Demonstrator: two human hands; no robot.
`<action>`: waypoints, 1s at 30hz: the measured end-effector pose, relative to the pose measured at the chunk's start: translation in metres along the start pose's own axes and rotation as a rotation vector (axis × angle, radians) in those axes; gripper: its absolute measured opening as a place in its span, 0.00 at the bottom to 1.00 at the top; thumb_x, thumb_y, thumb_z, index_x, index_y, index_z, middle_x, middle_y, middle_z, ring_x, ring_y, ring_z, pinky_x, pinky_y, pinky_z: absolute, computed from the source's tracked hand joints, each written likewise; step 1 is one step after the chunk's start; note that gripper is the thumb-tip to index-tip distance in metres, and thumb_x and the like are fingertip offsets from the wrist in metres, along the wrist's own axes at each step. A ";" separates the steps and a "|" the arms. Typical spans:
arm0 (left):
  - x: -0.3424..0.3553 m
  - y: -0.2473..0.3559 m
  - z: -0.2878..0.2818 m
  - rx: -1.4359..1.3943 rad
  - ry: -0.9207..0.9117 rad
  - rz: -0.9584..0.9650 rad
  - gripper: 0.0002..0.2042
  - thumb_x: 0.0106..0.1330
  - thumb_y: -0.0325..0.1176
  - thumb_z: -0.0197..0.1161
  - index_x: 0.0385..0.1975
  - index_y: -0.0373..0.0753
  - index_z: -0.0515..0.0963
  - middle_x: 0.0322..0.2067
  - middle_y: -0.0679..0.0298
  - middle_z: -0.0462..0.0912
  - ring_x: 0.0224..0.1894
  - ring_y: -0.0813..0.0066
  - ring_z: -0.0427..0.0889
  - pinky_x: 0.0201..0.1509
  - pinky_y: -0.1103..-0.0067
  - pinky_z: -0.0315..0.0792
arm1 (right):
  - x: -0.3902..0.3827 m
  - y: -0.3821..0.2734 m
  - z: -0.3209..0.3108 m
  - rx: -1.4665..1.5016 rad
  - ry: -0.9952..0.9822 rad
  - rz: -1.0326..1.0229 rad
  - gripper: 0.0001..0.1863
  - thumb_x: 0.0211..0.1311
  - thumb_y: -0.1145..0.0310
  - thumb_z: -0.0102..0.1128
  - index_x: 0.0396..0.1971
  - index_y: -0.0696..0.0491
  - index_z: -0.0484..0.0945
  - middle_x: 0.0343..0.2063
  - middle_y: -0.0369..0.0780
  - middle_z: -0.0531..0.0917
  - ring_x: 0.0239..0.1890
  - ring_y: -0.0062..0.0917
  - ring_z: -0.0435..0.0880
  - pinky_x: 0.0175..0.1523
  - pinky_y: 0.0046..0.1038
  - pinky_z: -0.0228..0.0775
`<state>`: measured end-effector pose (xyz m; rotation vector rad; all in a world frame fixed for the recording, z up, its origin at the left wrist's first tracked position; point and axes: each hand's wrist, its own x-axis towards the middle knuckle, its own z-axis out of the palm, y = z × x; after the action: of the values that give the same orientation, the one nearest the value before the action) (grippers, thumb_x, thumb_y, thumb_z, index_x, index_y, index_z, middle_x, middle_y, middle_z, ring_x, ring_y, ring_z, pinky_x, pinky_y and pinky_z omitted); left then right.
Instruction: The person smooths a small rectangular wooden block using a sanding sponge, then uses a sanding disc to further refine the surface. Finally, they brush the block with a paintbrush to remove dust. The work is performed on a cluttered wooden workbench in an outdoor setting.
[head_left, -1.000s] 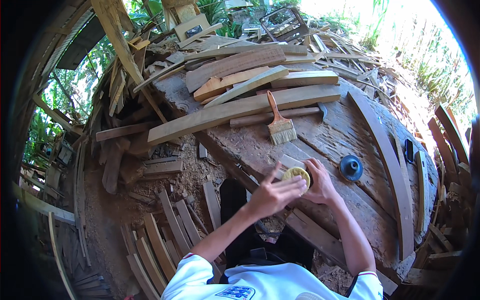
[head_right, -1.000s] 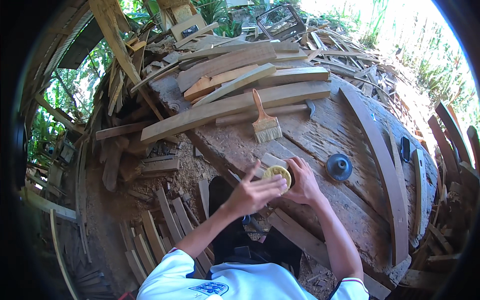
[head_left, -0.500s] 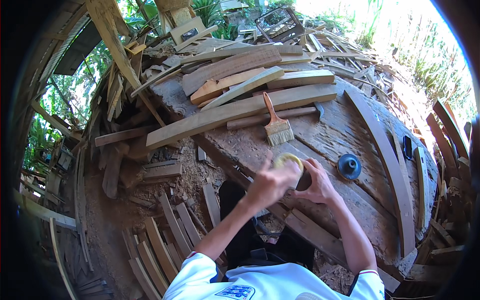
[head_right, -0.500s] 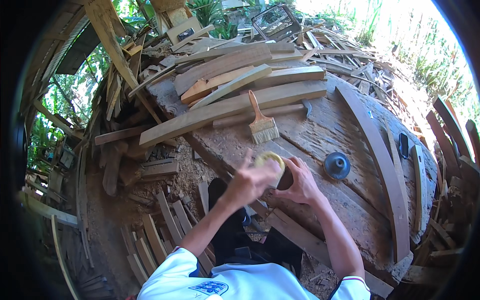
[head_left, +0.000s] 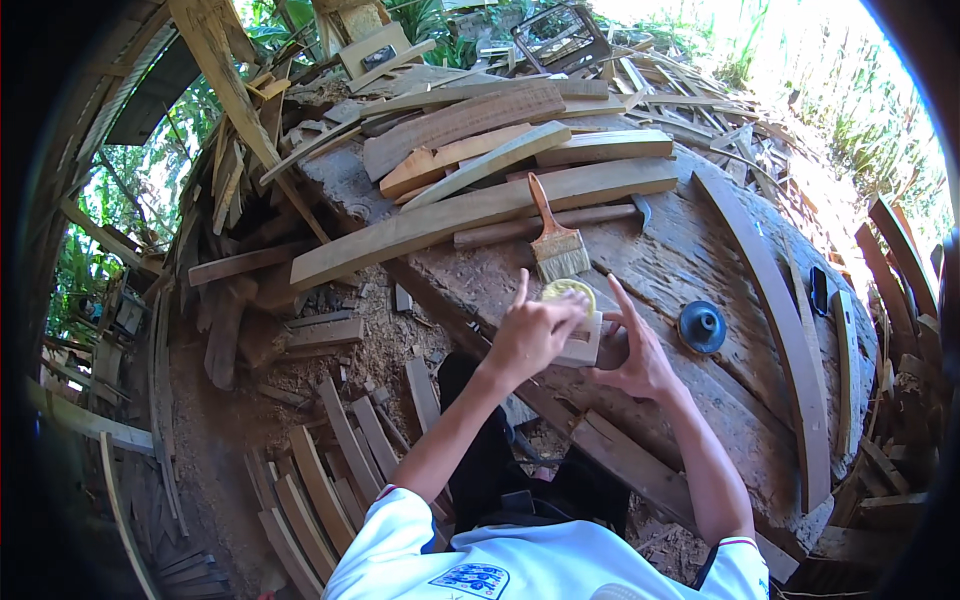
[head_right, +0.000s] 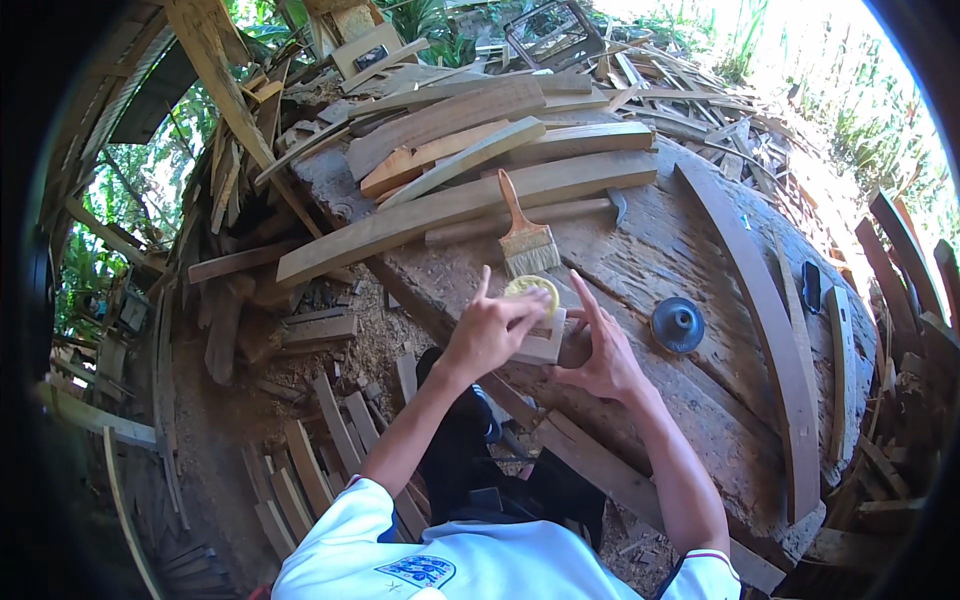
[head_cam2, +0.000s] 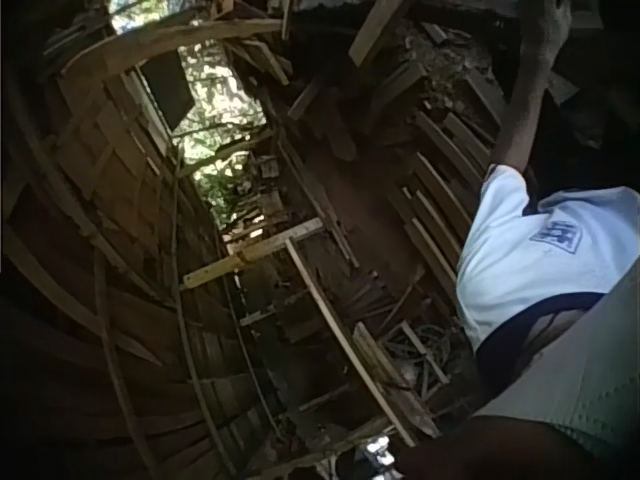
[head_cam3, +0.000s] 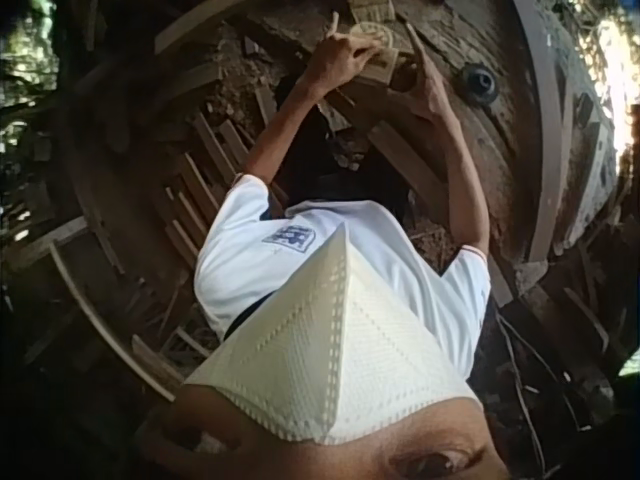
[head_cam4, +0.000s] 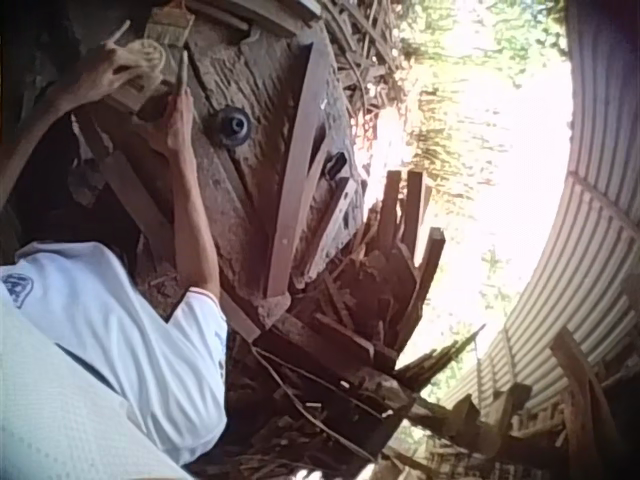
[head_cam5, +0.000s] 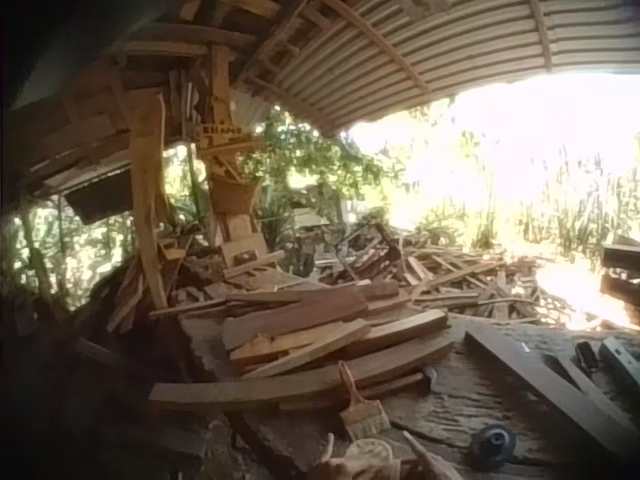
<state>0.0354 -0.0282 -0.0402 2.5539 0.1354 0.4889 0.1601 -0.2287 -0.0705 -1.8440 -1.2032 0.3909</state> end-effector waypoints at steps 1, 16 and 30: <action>-0.001 0.001 0.001 0.008 -0.001 -0.016 0.10 0.78 0.38 0.63 0.51 0.52 0.89 0.59 0.66 0.88 0.61 0.71 0.88 0.83 0.38 0.46 | 0.000 -0.001 0.000 -0.012 0.000 0.006 0.76 0.36 0.56 0.88 0.85 0.43 0.44 0.57 0.49 0.83 0.55 0.43 0.81 0.68 0.46 0.71; -0.009 0.011 0.001 0.025 -0.025 0.180 0.09 0.77 0.36 0.65 0.51 0.52 0.90 0.54 0.61 0.90 0.58 0.67 0.90 0.85 0.42 0.47 | 0.000 -0.006 -0.004 -0.081 -0.047 -0.002 0.71 0.37 0.59 0.85 0.85 0.41 0.51 0.56 0.45 0.83 0.54 0.40 0.80 0.68 0.45 0.72; -0.013 -0.016 0.000 0.091 0.017 -0.055 0.09 0.75 0.33 0.66 0.50 0.49 0.90 0.59 0.66 0.88 0.65 0.70 0.85 0.85 0.42 0.46 | 0.002 -0.013 -0.005 -0.100 -0.058 0.007 0.70 0.36 0.56 0.87 0.84 0.41 0.54 0.57 0.44 0.83 0.53 0.39 0.80 0.69 0.45 0.71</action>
<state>0.0231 -0.0173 -0.0524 2.6271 0.2381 0.4936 0.1568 -0.2280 -0.0569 -1.9344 -1.2758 0.3971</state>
